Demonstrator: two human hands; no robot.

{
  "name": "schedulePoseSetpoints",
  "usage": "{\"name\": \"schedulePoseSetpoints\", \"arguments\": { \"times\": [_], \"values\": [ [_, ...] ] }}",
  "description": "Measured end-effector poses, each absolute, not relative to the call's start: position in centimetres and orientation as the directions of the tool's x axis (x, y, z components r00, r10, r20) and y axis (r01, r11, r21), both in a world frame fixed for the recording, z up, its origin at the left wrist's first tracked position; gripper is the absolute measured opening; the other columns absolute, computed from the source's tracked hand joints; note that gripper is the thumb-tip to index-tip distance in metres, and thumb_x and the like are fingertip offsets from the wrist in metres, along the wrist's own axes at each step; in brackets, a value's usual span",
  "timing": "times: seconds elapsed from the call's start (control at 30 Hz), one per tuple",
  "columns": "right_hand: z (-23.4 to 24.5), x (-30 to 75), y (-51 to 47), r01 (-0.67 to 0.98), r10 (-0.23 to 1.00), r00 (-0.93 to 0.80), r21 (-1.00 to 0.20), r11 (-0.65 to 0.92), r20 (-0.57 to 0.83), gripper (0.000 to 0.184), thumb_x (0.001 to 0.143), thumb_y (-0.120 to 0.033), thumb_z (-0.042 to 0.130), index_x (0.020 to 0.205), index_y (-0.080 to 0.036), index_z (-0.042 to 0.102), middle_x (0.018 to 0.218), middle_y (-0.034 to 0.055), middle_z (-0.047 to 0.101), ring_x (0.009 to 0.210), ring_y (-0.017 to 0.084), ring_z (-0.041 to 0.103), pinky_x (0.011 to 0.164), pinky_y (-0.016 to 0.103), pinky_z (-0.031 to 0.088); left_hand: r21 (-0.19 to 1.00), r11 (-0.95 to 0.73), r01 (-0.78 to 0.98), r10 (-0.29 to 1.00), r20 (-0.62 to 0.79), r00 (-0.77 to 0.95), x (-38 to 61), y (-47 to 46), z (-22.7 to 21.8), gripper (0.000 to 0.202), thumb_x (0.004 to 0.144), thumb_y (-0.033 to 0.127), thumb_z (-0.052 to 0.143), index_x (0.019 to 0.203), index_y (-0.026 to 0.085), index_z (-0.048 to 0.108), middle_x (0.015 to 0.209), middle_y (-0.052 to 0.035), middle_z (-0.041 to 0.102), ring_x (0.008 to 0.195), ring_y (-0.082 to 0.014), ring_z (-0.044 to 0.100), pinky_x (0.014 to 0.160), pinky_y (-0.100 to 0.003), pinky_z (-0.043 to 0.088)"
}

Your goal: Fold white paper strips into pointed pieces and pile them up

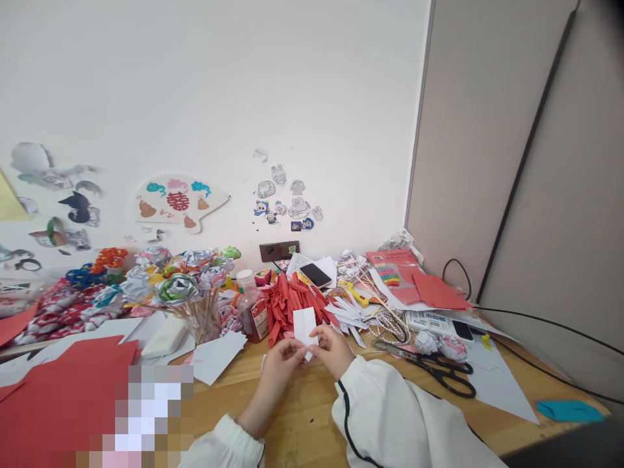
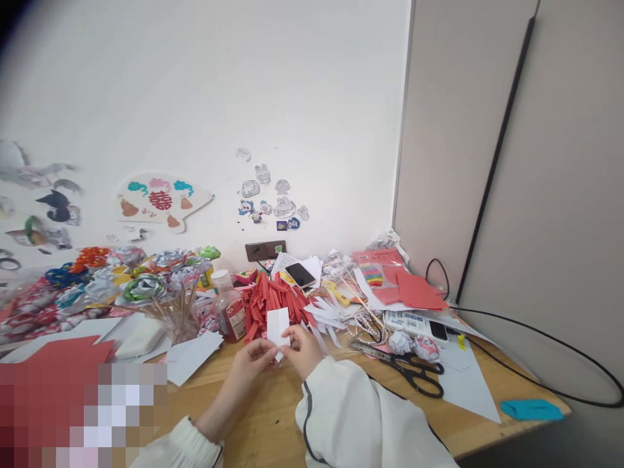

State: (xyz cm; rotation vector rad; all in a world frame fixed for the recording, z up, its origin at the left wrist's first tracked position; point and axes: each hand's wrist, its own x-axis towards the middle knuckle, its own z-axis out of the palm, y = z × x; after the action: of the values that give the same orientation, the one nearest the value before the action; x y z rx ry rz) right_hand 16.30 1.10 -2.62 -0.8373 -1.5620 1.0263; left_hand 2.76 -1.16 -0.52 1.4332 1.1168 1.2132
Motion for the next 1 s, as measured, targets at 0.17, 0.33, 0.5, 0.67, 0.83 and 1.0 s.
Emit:
{"name": "schedulePoseSetpoints", "arguments": {
  "times": [0.17, 0.33, 0.5, 0.67, 0.83, 1.0],
  "values": [
    [-2.70, 16.30, 0.99, 0.024, 0.895, -0.205, -0.912, 0.409, 0.396, 0.021, 0.064, -0.016, 0.051, 0.084, -0.019, 0.045, 0.065, -0.0038, 0.048, 0.054, 0.009, 0.051, 0.051, 0.021, 0.042, 0.989, -0.148, 0.013, 0.986, 0.146, 0.083, 3.19, -1.18, -0.78, 0.021, 0.060, 0.034, 0.059, 0.064, 0.015, 0.051, 0.052, 0.0024, 0.055, 0.050, -0.0117, 0.054, 0.051, -0.022, 0.042],
    [-2.79, 16.24, 0.96, 0.036, 0.892, -0.220, -0.911, 0.411, 0.394, 0.022, 0.065, -0.015, 0.050, 0.085, -0.019, 0.044, 0.064, -0.0042, 0.048, 0.055, 0.009, 0.052, 0.052, 0.021, 0.042, 0.988, -0.119, -0.094, 0.991, 0.125, 0.054, 3.50, -1.41, -0.58, 0.032, 0.055, 0.033, 0.064, 0.076, 0.018, 0.043, 0.053, 0.0051, 0.055, 0.045, -0.0114, 0.054, 0.048, -0.024, 0.043],
    [-2.82, 16.23, 0.88, 0.027, 0.896, -0.223, -0.916, 0.400, 0.384, 0.024, 0.065, -0.016, 0.051, 0.088, -0.019, 0.043, 0.067, -0.0026, 0.050, 0.058, 0.011, 0.053, 0.053, 0.022, 0.043, 0.986, -0.139, -0.091, 0.989, 0.143, 0.030, 3.44, -1.43, -0.62, 0.031, 0.056, 0.032, 0.063, 0.076, 0.018, 0.042, 0.054, 0.0049, 0.054, 0.046, -0.0108, 0.054, 0.049, -0.023, 0.043],
    [-3.13, 15.94, 0.56, 0.000, 0.899, -0.286, -0.939, 0.345, 0.330, 0.030, 0.066, -0.021, 0.052, 0.093, -0.021, 0.040, 0.067, -0.0028, 0.052, 0.053, 0.010, 0.053, 0.047, 0.021, 0.043, 0.983, -0.156, -0.093, 0.987, 0.158, 0.011, 3.33, -1.39, -0.89, 0.029, 0.058, 0.030, 0.062, 0.075, 0.018, 0.043, 0.055, 0.0052, 0.054, 0.047, -0.0097, 0.053, 0.049, -0.022, 0.043],
    [-3.37, 15.55, 0.47, -0.072, 0.889, -0.369, -0.962, 0.264, 0.272, 0.034, 0.067, -0.022, 0.050, 0.097, -0.021, 0.035, 0.059, -0.0056, 0.052, 0.045, 0.009, 0.051, 0.042, 0.020, 0.042, 0.984, -0.172, -0.051, 0.985, 0.173, 0.003, 3.10, -1.26, -1.13, 0.029, 0.056, 0.030, 0.063, 0.074, 0.018, 0.044, 0.049, 0.0063, 0.052, 0.044, -0.0095, 0.052, 0.045, -0.020, 0.040],
    [-2.70, 15.67, 0.33, -0.128, 0.877, -0.366, -0.950, 0.284, 0.311, 0.031, 0.065, -0.017, 0.050, 0.091, -0.021, 0.034, 0.054, -0.0081, 0.049, 0.041, 0.006, 0.047, 0.040, 0.018, 0.039, 0.984, -0.158, -0.080, 0.984, 0.164, 0.071, 2.88, -1.33, -0.51, 0.034, 0.059, 0.031, 0.061, 0.086, 0.016, 0.047, 0.042, 0.0070, 0.051, 0.042, -0.0104, 0.053, 0.047, -0.022, 0.042]
  ]
}}
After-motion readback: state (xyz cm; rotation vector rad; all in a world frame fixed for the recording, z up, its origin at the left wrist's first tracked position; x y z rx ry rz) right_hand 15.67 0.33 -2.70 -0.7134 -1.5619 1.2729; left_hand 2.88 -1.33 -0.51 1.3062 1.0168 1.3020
